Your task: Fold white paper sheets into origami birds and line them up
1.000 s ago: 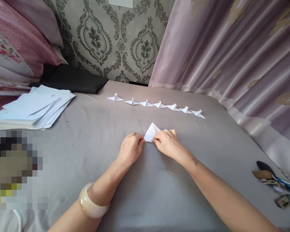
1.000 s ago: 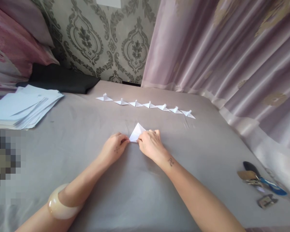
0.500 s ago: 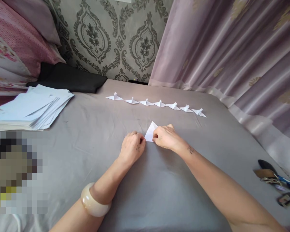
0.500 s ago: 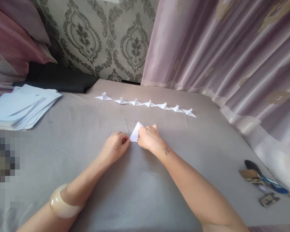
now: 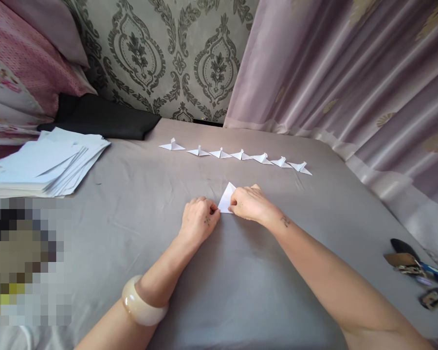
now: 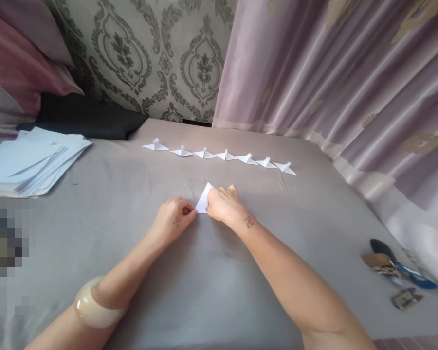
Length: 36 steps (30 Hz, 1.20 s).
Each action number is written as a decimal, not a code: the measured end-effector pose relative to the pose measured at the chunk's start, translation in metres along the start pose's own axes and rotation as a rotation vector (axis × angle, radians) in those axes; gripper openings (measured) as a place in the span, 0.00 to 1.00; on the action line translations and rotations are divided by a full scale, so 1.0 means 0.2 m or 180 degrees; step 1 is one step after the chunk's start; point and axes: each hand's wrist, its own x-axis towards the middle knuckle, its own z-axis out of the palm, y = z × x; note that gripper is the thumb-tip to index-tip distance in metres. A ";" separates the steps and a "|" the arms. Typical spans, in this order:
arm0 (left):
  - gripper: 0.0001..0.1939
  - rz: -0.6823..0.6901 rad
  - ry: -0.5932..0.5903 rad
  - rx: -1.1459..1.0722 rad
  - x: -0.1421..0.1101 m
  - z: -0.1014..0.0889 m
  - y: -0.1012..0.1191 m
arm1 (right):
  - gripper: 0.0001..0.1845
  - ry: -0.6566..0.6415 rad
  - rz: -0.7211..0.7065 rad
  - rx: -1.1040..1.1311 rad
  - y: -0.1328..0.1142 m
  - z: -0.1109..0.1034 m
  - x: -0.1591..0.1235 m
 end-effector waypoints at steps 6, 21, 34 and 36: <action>0.07 -0.0082 0.0089 0.0014 0.00 0.01 -0.01 | 0.10 -0.0004 0.0041 -0.0024 -0.01 0.00 0.01; 0.05 -0.0336 -0.0043 -0.0327 0.03 0.00 -0.02 | 0.09 -0.0123 0.0024 -0.0003 0.00 -0.02 0.04; 0.10 0.0463 0.0375 -0.1075 0.00 0.00 -0.05 | 0.08 -0.0359 0.0080 -0.0118 -0.03 -0.05 0.08; 0.13 0.1168 0.0321 -0.0978 -0.01 0.04 -0.05 | 0.10 -0.0361 0.0093 -0.0105 -0.03 -0.05 0.09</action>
